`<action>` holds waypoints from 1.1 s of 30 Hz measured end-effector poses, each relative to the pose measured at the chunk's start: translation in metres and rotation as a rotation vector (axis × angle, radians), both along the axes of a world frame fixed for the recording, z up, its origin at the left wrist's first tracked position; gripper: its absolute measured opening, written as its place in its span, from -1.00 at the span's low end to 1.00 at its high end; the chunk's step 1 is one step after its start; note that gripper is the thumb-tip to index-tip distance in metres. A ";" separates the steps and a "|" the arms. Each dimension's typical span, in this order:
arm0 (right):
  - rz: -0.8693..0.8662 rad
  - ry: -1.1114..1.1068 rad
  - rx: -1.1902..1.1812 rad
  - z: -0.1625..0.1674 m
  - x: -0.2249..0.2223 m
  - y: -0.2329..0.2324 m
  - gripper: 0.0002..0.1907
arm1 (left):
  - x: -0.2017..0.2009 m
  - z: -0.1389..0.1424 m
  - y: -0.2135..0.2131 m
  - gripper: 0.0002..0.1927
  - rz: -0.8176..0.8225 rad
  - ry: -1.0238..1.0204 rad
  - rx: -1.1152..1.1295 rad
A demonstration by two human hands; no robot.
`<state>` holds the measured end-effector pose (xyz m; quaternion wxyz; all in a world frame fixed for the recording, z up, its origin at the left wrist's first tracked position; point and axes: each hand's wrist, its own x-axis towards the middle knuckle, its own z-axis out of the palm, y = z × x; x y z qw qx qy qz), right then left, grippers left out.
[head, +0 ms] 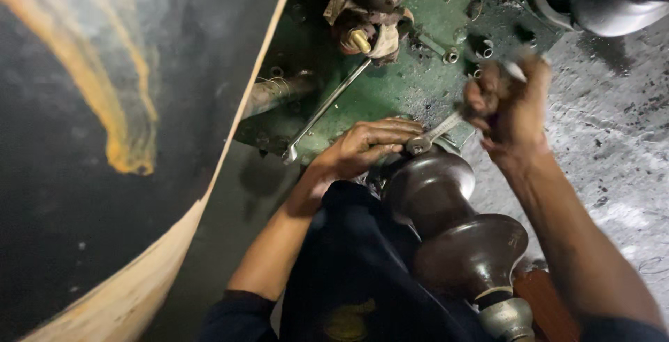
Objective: The person uses open-end wrenches to tighten nuts on a brown porcelain insulator mounted on a green metal fixture, repositioning the wrench and steadying the insulator by hand. They then lift the insulator, place it aside, and pick up another insulator component from the fixture to continue working.
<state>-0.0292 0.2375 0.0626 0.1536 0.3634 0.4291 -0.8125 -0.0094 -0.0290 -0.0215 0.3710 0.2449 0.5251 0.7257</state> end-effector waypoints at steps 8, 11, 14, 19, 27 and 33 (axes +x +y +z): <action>1.943 0.525 0.281 0.083 -0.059 -0.183 -0.70 | 0.000 -0.012 -0.002 -0.60 0.018 0.160 0.122; 1.866 0.518 0.134 0.092 -0.058 -0.160 -0.70 | -0.004 -0.004 0.001 -0.60 0.045 0.142 0.134; 0.720 1.249 -0.085 0.083 -0.062 -0.097 -0.74 | -0.010 0.009 0.005 -0.65 0.113 0.404 0.021; -0.167 0.218 0.128 0.058 0.015 -0.007 -0.40 | -0.012 0.041 0.001 -0.72 0.272 0.498 -0.205; -0.536 -0.092 -0.131 -0.015 0.102 0.022 -0.56 | -0.020 0.087 0.004 -0.77 0.177 0.069 -0.326; -0.556 -0.111 -0.222 -0.002 0.101 0.007 -0.67 | -0.030 0.091 0.008 -0.73 0.110 0.013 -0.388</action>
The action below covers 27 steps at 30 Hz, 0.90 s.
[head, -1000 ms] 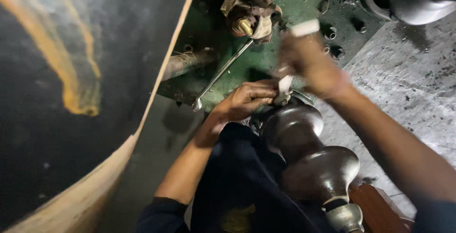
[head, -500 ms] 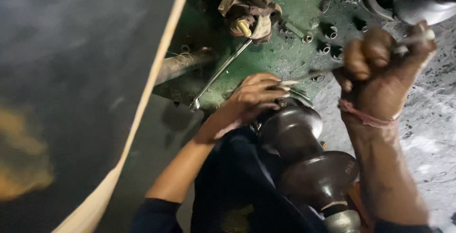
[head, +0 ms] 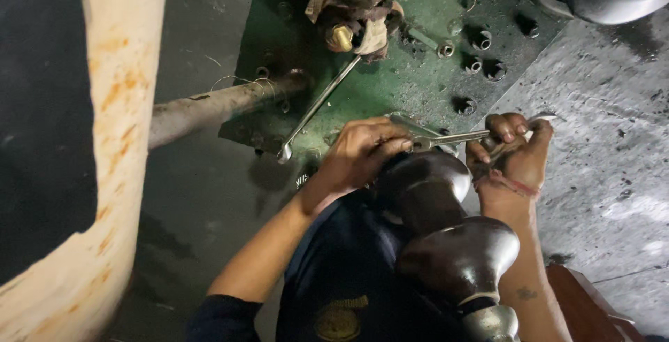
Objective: The person uses open-end wrenches to tighten nuts on a brown porcelain insulator mounted on a green metal fixture, repositioning the wrench and steadying the insulator by hand. They then lift the insulator, place it aside, and pick up another insulator component from the fixture to continue working.
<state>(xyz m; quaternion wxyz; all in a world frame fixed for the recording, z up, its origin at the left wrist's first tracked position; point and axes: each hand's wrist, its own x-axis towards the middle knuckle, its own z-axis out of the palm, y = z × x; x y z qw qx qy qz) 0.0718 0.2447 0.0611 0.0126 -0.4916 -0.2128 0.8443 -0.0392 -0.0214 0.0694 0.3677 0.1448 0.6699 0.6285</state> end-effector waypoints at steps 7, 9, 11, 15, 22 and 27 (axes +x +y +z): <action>0.282 -0.122 0.201 0.032 -0.048 -0.005 -0.58 | 0.004 -0.001 0.000 -0.74 0.048 -0.044 -0.098; 0.358 -0.108 0.260 0.032 -0.065 -0.006 -0.54 | 0.005 -0.001 -0.002 -0.72 0.049 -0.091 -0.102; 0.465 -0.029 0.261 0.028 -0.077 -0.008 -0.51 | 0.007 -0.001 -0.003 -0.67 0.050 -0.164 -0.115; 0.480 -0.038 0.250 0.019 -0.080 -0.008 -0.50 | 0.010 -0.003 0.001 -0.66 0.020 -0.191 -0.244; 0.444 -0.179 0.272 0.044 -0.082 -0.020 -0.51 | 0.009 -0.005 0.001 -0.67 0.017 -0.246 -0.150; 0.686 -0.156 0.341 0.060 -0.117 -0.059 -0.51 | 0.010 0.001 -0.005 -0.66 0.028 -0.238 -0.196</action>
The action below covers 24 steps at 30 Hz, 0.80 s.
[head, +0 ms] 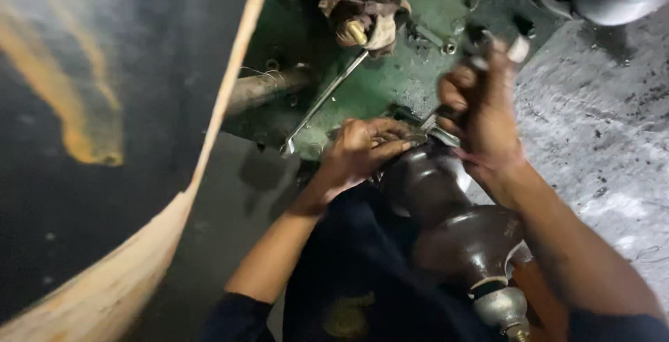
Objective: The person uses open-end wrenches to tighten nuts on a brown porcelain insulator mounted on a green metal fixture, repositioning the wrench and steadying the insulator by hand. They then lift the insulator, place it aside, and pick up another insulator component from the fixture to continue working.
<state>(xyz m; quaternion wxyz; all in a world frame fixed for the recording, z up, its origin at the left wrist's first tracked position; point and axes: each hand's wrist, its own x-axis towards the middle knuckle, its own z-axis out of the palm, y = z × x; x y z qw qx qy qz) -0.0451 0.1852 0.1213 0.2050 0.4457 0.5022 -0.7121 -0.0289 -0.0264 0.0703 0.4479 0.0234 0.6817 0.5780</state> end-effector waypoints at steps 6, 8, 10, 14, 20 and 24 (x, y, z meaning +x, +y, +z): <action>0.400 0.059 -0.022 0.021 -0.051 -0.041 -0.64 | 0.025 -0.028 0.000 -0.61 0.081 0.021 0.092; 1.012 0.167 0.041 0.020 -0.051 -0.072 -0.56 | 0.038 -0.043 -0.007 -0.62 0.034 0.124 0.092; 1.608 0.283 0.111 0.012 -0.043 -0.109 -0.47 | 0.052 -0.053 -0.023 -0.63 0.036 0.296 0.078; 1.912 0.614 0.117 -0.005 -0.031 -0.129 -0.47 | 0.066 -0.055 -0.046 -0.64 0.057 0.436 0.034; 0.771 0.954 -0.117 0.010 -0.036 -0.013 -0.49 | 0.038 -0.037 -0.015 -0.65 -0.015 0.445 0.142; -0.159 0.464 -0.121 -0.001 0.011 0.054 -0.41 | 0.012 -0.032 0.000 -0.70 0.019 0.209 0.292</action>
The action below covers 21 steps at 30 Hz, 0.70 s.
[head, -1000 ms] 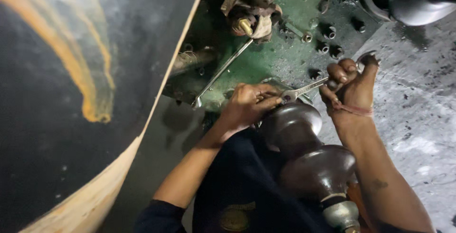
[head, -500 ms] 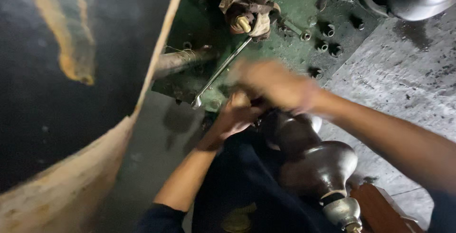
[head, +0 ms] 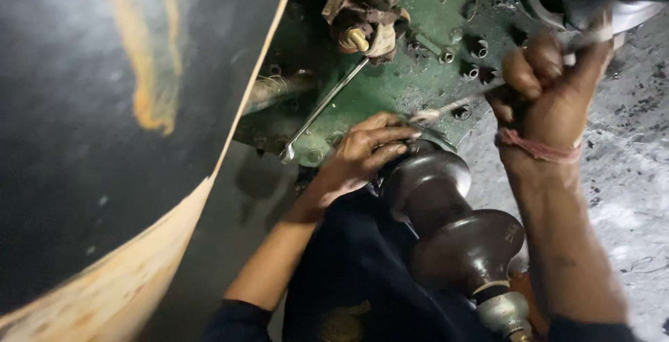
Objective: The person uses open-end wrenches to tighten nuts on a brown porcelain insulator mounted on a green metal fixture, repositioning the wrench and steadying the insulator by hand. They then lift the insulator, place it aside, and pick up another insulator component from the fixture to continue working.
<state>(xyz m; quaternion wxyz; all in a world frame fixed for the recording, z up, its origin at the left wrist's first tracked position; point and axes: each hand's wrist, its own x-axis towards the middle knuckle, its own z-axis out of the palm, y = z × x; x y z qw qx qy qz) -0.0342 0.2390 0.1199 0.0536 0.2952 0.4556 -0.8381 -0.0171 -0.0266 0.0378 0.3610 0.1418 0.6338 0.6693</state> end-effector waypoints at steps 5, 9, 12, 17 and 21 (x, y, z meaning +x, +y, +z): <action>-0.277 -0.239 -0.126 -0.042 0.076 0.018 -0.52 | -0.009 -0.005 0.003 -0.70 -0.022 -0.132 0.180; -0.466 -0.251 -0.257 -0.055 0.104 0.003 -0.63 | -0.003 0.000 0.007 -0.66 0.058 -0.591 0.156; -0.485 -0.309 -0.276 -0.060 0.120 0.007 -0.69 | -0.004 0.006 0.006 -0.67 0.122 -0.711 0.260; -0.393 -0.704 -0.014 -0.101 0.169 0.024 -0.58 | -0.014 0.013 0.006 -0.67 0.066 -0.638 0.207; -0.296 -0.683 0.141 -0.103 0.169 0.018 -0.45 | -0.013 0.014 0.005 -0.67 0.017 -0.524 -0.028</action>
